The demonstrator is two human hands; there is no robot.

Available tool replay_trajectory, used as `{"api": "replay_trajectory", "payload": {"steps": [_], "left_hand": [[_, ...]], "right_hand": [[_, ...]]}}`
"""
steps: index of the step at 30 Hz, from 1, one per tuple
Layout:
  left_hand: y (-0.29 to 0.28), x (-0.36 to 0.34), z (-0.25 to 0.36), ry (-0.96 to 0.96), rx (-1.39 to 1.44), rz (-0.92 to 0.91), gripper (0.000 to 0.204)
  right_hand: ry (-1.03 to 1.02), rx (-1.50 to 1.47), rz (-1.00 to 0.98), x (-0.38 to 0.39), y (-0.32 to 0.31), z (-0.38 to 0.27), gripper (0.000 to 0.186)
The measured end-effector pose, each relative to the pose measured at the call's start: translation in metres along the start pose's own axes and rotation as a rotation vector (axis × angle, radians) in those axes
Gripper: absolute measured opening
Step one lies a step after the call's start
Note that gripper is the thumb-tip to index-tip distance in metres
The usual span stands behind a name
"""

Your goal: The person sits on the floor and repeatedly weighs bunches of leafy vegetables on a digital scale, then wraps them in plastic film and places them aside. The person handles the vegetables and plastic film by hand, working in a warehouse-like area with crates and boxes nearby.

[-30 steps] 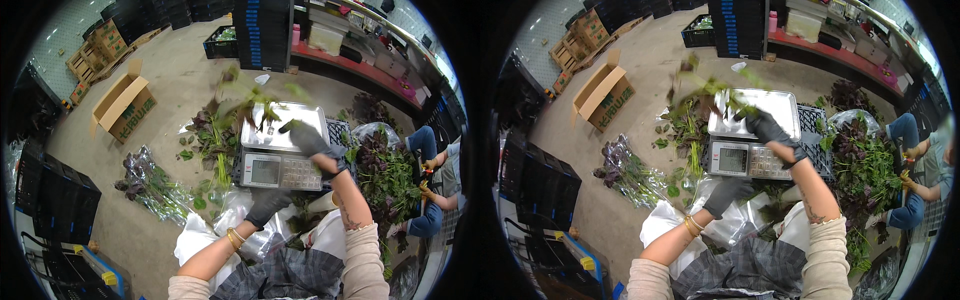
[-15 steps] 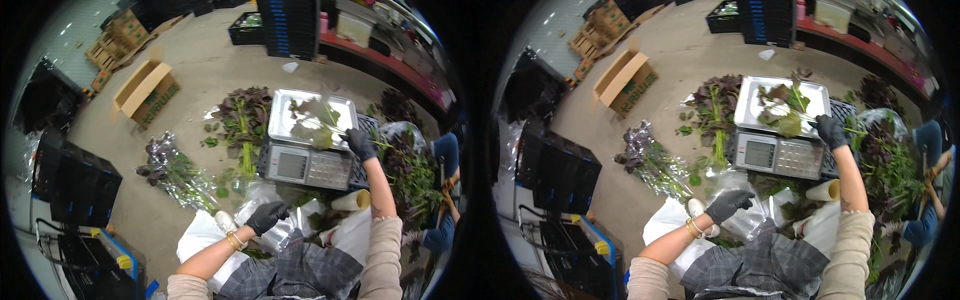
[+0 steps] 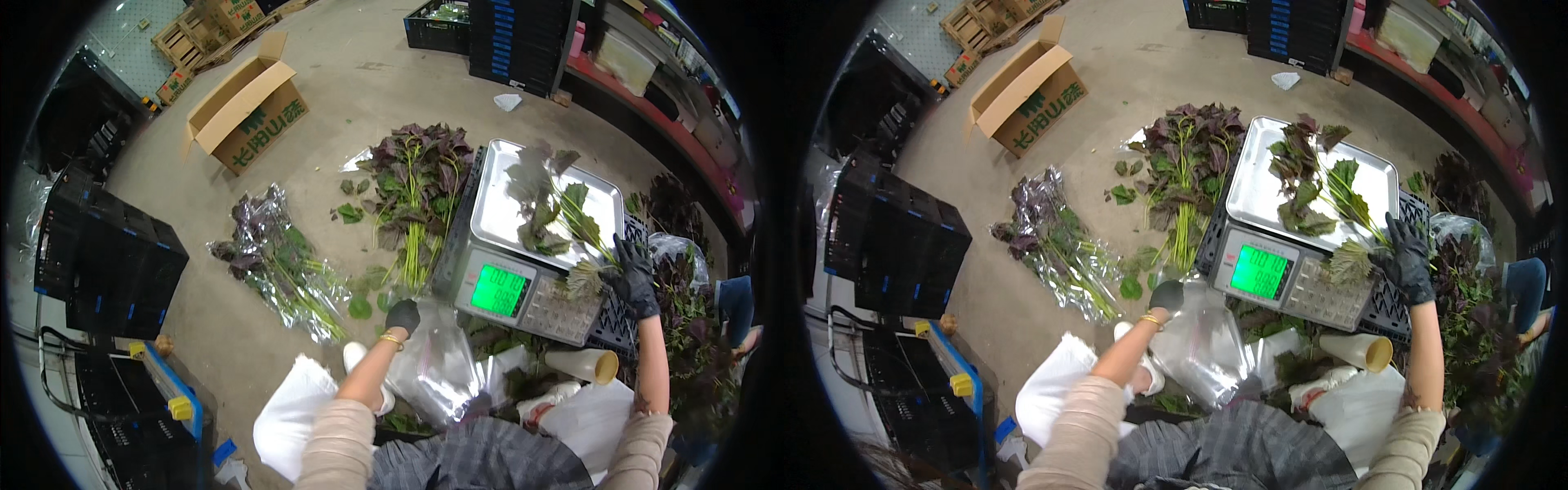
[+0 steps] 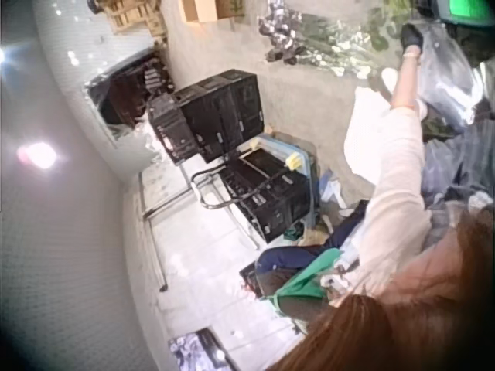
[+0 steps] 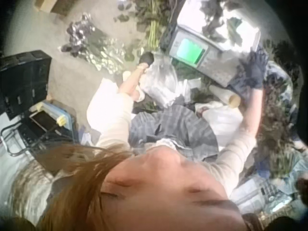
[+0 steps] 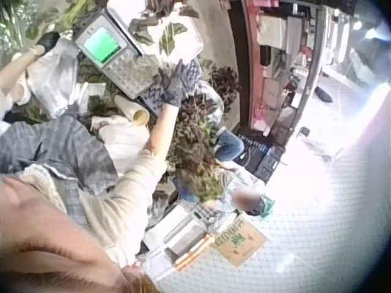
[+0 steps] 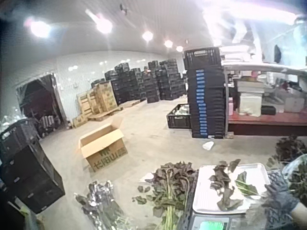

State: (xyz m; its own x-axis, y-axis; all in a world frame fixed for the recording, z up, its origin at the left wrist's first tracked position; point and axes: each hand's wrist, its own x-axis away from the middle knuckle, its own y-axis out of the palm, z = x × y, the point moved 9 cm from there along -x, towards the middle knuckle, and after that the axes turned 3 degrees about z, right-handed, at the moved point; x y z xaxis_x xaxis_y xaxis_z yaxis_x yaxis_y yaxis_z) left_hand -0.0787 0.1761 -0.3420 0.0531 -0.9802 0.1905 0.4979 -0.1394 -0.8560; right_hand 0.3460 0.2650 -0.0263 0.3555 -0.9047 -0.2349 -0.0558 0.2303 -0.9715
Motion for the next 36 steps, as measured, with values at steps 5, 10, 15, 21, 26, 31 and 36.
{"api": "replay_trajectory", "payload": {"steps": [5,10,15,21,26,31,36], "left_hand": [[0.053,-0.023,-0.050,-0.379,-0.060,0.009,0.032],[0.000,-0.010,-0.026,-0.168,0.085,0.394,0.023],[-0.004,-0.017,-0.082,-0.306,0.886,0.744,0.016],[0.039,-0.061,-0.048,-0.281,0.108,0.164,0.018],[0.005,-0.040,-0.030,-0.170,0.121,0.605,0.017],[-0.056,-0.014,-0.047,-0.324,0.935,1.039,0.022],[-0.040,-0.117,-0.038,-0.346,1.330,0.575,0.020]], "right_hand": [[0.048,-0.065,0.215,0.009,-0.007,0.014,0.047],[0.059,-0.077,0.223,0.017,-0.005,0.016,0.029],[0.128,-0.223,0.089,0.023,0.030,0.036,0.024],[0.312,-0.328,0.047,0.013,0.030,0.034,0.013],[0.381,-0.314,0.015,0.016,0.023,0.034,0.013],[0.265,-0.311,0.091,0.030,0.032,0.046,0.017],[0.197,-0.244,0.094,0.018,0.018,0.025,0.019]]}}
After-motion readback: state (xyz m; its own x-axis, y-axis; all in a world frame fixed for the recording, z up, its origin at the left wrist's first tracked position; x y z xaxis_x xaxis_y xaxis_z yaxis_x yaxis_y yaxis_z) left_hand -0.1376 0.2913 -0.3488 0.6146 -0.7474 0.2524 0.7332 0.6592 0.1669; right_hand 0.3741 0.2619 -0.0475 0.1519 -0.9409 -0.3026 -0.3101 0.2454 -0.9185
